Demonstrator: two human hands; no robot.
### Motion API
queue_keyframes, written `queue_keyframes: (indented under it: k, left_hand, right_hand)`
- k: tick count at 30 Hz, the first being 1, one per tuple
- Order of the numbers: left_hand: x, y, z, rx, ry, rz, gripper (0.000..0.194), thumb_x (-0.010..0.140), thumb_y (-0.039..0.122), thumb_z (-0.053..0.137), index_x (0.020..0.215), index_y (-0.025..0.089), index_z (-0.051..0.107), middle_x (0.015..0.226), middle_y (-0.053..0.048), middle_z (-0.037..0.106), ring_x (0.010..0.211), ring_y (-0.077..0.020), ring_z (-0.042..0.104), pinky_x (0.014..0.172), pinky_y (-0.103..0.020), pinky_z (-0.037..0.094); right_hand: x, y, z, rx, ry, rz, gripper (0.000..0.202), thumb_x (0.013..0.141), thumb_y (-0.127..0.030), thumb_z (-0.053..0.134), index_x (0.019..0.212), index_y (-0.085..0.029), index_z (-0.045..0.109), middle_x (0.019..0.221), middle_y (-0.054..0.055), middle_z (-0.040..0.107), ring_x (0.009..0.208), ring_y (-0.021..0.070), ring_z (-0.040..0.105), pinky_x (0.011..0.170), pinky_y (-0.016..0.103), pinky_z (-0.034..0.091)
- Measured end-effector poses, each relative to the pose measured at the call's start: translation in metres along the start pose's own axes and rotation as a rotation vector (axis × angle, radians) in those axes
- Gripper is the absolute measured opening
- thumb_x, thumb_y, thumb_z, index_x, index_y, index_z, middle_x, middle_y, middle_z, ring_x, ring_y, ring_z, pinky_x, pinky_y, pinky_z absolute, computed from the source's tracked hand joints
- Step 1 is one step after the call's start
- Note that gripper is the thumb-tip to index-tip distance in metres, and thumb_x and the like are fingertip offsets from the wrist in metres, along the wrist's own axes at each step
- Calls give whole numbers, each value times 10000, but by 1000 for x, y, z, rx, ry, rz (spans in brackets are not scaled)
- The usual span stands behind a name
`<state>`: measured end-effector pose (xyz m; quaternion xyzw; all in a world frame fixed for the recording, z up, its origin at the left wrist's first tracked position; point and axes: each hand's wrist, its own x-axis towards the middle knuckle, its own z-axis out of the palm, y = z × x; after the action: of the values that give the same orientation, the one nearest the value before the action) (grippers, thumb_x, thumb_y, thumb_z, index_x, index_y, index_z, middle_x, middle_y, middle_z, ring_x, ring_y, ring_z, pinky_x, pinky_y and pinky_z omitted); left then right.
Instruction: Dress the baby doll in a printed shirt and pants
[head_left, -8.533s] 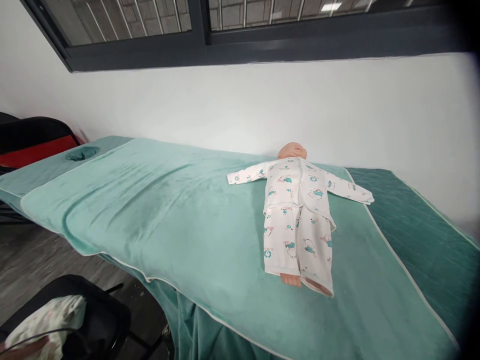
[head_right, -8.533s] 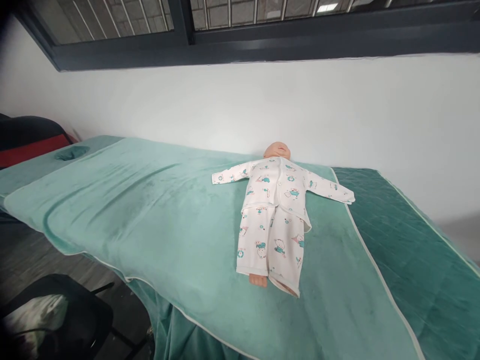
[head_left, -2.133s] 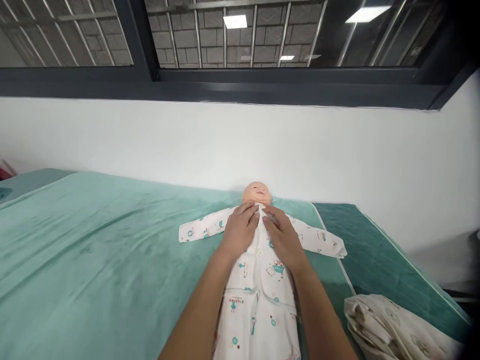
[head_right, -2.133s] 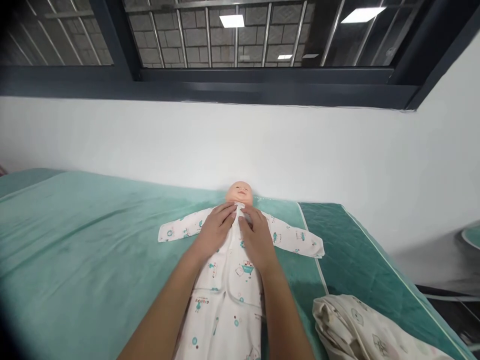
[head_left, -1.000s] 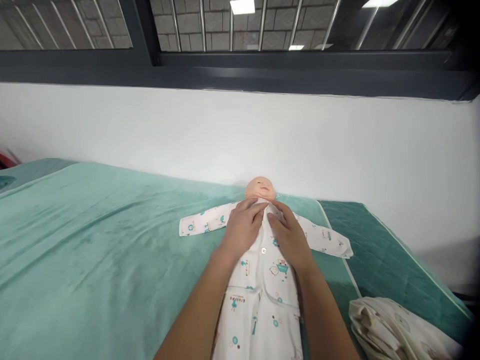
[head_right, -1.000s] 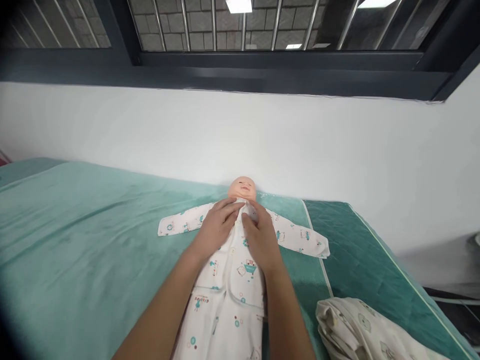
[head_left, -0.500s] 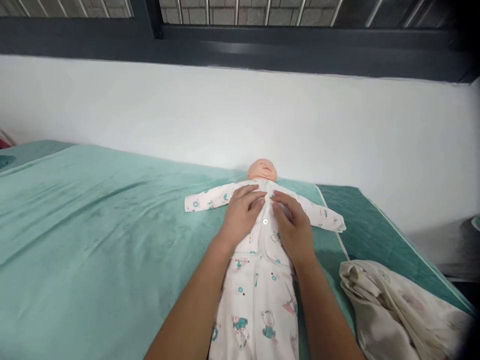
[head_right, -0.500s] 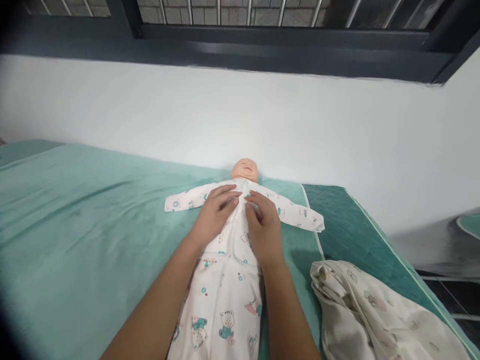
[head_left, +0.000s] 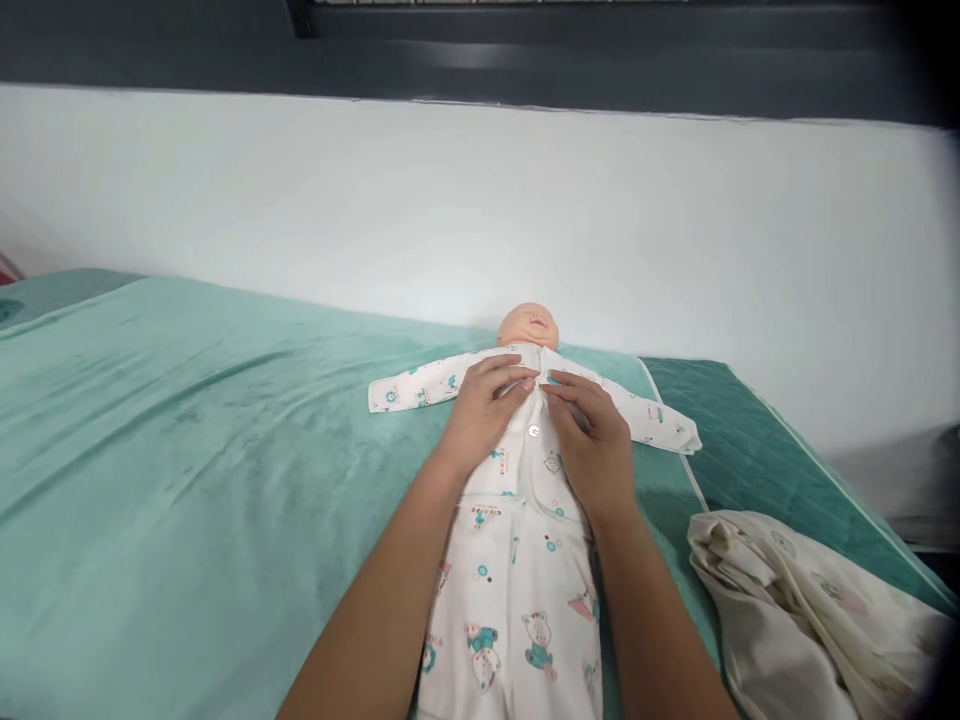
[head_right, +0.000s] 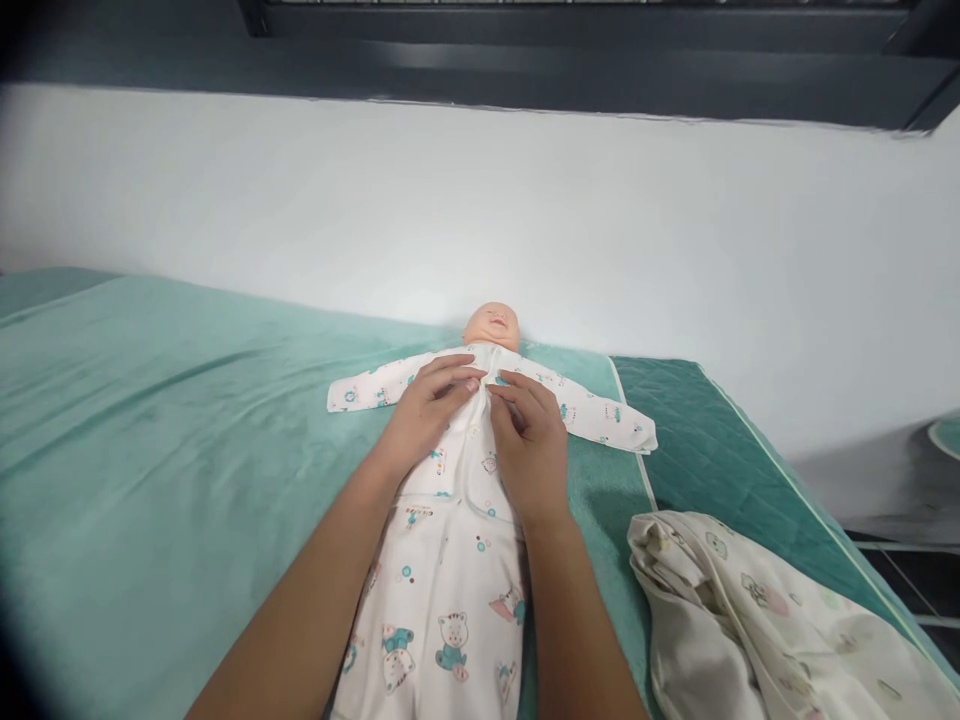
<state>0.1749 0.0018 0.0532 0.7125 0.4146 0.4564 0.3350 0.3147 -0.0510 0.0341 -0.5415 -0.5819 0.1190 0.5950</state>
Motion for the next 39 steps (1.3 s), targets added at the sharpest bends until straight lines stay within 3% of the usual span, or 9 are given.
queue_keyframes:
  k: [9,29,39]
  left_hand:
    - [6,-7,3,-126,18,-41,157,893,270,658,986,279,784,1297,-24,633,1292,-200,525,1146,-341,382]
    - [5,-3,1,-105,-5,-57,161,902,291,646,998,287,775,1332,-14,611,1295,-202,520,1151,-351,382]
    - [8,-4,1,-130,-21,-82,119,860,272,681,940,269,769,1347,-14,595,1291,-220,522,1158,-368,368]
  right_hand:
    - [2,-1,-1,-80,-38,-71,218,928,-241,554,1014,-276,751,1229,23,663,1213,215,551,1073,443,431]
    - [0,0,1,-80,29,-55,239,934,-262,548,1036,-258,764,1217,28,687,1174,226,599,1061,446,460]
    - [0,-1,-1,-87,-32,-43,252,940,-244,538,1072,-279,750,1260,20,659,1225,221,548,1076,441,429]
